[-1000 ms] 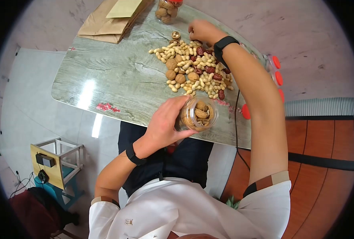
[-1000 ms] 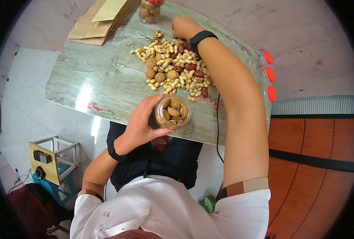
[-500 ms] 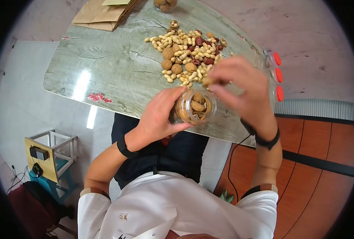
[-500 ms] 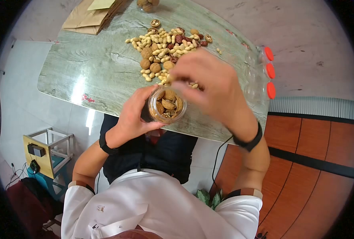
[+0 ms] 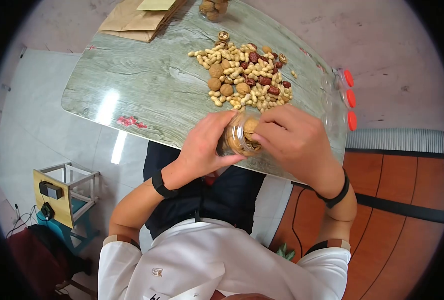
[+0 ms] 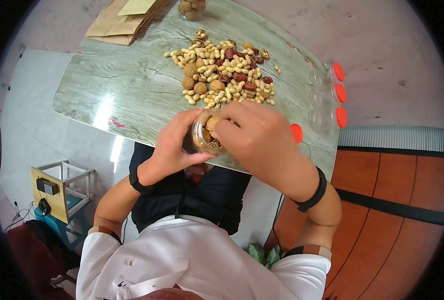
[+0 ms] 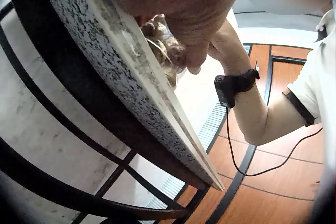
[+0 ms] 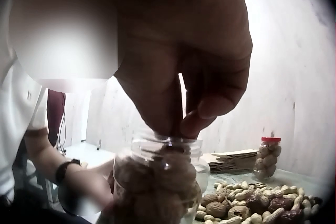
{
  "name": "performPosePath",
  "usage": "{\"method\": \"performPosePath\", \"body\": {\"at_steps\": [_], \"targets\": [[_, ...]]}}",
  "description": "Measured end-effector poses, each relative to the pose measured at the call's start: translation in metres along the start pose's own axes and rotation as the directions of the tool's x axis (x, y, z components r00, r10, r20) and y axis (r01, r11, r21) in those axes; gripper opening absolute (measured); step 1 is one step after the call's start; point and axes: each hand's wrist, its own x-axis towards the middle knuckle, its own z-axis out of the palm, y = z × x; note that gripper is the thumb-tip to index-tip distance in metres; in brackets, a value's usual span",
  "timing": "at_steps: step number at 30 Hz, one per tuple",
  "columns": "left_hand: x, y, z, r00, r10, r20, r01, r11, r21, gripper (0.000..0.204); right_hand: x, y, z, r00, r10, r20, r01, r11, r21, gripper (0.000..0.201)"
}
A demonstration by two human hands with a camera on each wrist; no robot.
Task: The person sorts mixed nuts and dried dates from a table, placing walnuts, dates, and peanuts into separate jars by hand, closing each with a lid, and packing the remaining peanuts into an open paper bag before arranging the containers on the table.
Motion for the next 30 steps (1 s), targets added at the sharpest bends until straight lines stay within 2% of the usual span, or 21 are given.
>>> {"method": "performPosePath", "body": {"at_steps": [1, 3, 5, 7, 9, 11, 12, 14, 15, 17, 21, 24, 26, 27, 29, 30], "targets": [[0.000, 0.000, 0.000, 1.000, 0.008, -0.004, -0.008, 1.000, -0.004, 0.094, 0.005, 0.003, -0.002, 1.000, -0.006, 0.002, 0.006, 1.000, -0.002, 0.010], [0.001, -0.002, 0.000, 1.000, 0.009, -0.006, -0.009, 1.000, -0.002, 0.093, 0.024, 0.016, -0.007, 0.994, 0.064, -0.091, -0.046, 0.982, 0.181, 0.006], [0.000, -0.002, 0.000, 1.000, 0.015, 0.011, -0.015, 1.000, -0.007, 0.093, 0.060, 0.048, -0.001, 0.990, 0.117, -0.080, -0.111, 0.992, 0.067, 0.008], [0.001, -0.002, 0.000, 1.000, 0.014, 0.011, -0.014, 1.000, -0.010, 0.092, 0.103, 0.094, 0.027, 0.997, -0.010, -0.080, 0.007, 0.999, -0.035, 0.017], [0.001, -0.001, -0.001, 1.000, 0.008, 0.021, -0.007, 1.000, -0.015, 0.092, 0.136, 0.141, 0.065, 0.988, -0.147, 0.045, 0.149, 0.988, -0.046, 0.023], [0.002, -0.001, -0.002, 1.000, -0.007, 0.027, 0.008, 1.000, -0.021, 0.091, 0.152, 0.152, 0.089, 0.975, -0.059, 0.213, 0.090, 0.986, -0.140, 0.023], [0.002, -0.001, -0.002, 1.000, -0.002, 0.020, 0.003, 1.000, -0.030, 0.092, 0.155, 0.157, 0.096, 0.975, -0.061, 0.215, 0.092, 0.986, -0.137, 0.023], [-0.001, -0.002, -0.002, 1.000, -0.010, 0.019, 0.010, 0.999, -0.042, 0.092, 0.158, 0.162, 0.111, 0.938, -0.002, 0.347, 0.096, 0.962, -0.254, 0.023], [-0.001, -0.002, -0.002, 1.000, -0.015, 0.026, 0.016, 0.999, -0.045, 0.093, 0.159, 0.166, 0.119, 0.937, 0.005, 0.350, 0.086, 0.966, -0.245, 0.023], [-0.001, -0.002, -0.002, 0.998, -0.020, 0.063, 0.024, 0.998, -0.062, 0.094, 0.154, 0.172, 0.132, 0.951, -0.070, 0.302, 0.178, 0.921, -0.346, 0.022], [-0.001, -0.003, -0.004, 0.994, -0.038, 0.105, 0.050, 0.991, -0.121, 0.094, 0.143, 0.170, 0.133, 0.974, -0.001, 0.228, 0.092, 0.918, -0.387, 0.020], [-0.002, -0.004, -0.004, 0.993, -0.077, 0.089, 0.090, 0.983, -0.158, 0.094, 0.135, 0.168, 0.125, 0.993, -0.025, 0.119, 0.068, 0.923, -0.378, 0.020], [-0.004, -0.006, -0.002, 0.993, -0.078, 0.090, 0.092, 0.983, -0.158, 0.094, 0.131, 0.165, 0.111, 0.998, 0.065, 0.017, -0.060, 0.975, -0.212, 0.033], [-0.005, -0.007, -0.001, 0.993, -0.081, 0.084, 0.094, 0.982, -0.163, 0.093, 0.126, 0.163, 0.103, 0.998, 0.066, 0.010, -0.063, 0.977, -0.205, 0.033], [-0.004, -0.007, -0.001, 0.992, -0.087, 0.093, 0.100, 0.985, -0.142, 0.093, 0.109, 0.146, 0.078, 0.978, 0.068, -0.198, -0.081, 0.995, -0.054, 0.019], [-0.004, -0.007, -0.001, 0.991, -0.093, 0.091, 0.105, 0.986, -0.133, 0.094, 0.099, 0.129, 0.057, 0.974, 0.137, -0.180, -0.106, 0.980, 0.168, 0.018]]}}
